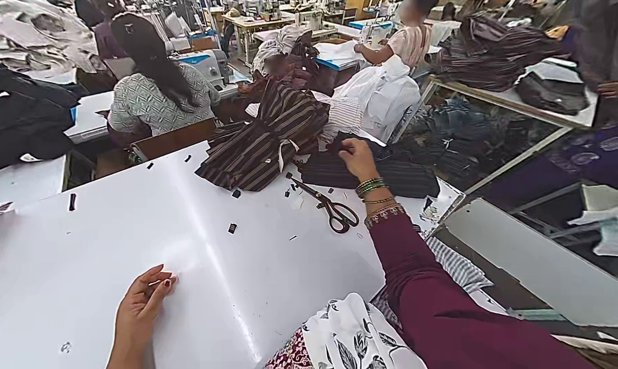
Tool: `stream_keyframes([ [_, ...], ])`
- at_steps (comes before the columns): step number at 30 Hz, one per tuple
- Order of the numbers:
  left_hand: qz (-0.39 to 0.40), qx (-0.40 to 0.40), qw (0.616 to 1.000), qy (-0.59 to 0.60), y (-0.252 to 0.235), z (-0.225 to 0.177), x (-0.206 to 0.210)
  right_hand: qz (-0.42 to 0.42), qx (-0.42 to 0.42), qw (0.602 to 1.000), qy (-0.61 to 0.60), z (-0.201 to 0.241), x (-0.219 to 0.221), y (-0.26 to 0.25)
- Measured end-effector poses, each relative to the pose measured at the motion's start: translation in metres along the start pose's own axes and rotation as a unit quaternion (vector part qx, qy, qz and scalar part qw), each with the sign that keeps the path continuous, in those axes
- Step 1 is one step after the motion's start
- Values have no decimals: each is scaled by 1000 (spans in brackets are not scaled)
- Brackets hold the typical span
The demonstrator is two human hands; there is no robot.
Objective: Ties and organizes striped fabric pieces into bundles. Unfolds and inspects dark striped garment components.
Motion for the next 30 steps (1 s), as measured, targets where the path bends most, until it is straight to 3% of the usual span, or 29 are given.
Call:
stream_keyframes([
  [3,-1,3,1000,6,-1,-1,-1,-58,128,988,63,-34,-45,24],
  [9,-30,21,999,-8,1,-2,0,-174,305,936,37,-110,-96,62],
  [12,-40,28,999,-23,1,-2,2,-150,334,929,-51,-147,-94,74],
  [15,-48,23,998,-46,0,-4,6,-141,312,934,-105,-152,-92,80],
  [20,-64,-6,991,-116,4,-7,9,-199,185,902,-335,-129,-85,81],
  [22,-70,-22,984,-162,7,-11,10,-208,101,904,-359,-102,-88,82],
  [26,-61,-14,974,-216,10,-10,12,-207,-93,938,-262,-4,-103,110],
  [30,-34,-8,976,-214,20,-5,7,-200,-371,896,-140,112,-80,167],
])
Point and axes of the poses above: each hand's wrist, its own y-axis away from the middle knuckle, its own x-axis out of the palm, z = x × y, the point moved 3 cm from there along -y, towards the middle knuckle, and after that the axes turned 13 degrees about z, right-handed, at the moved point
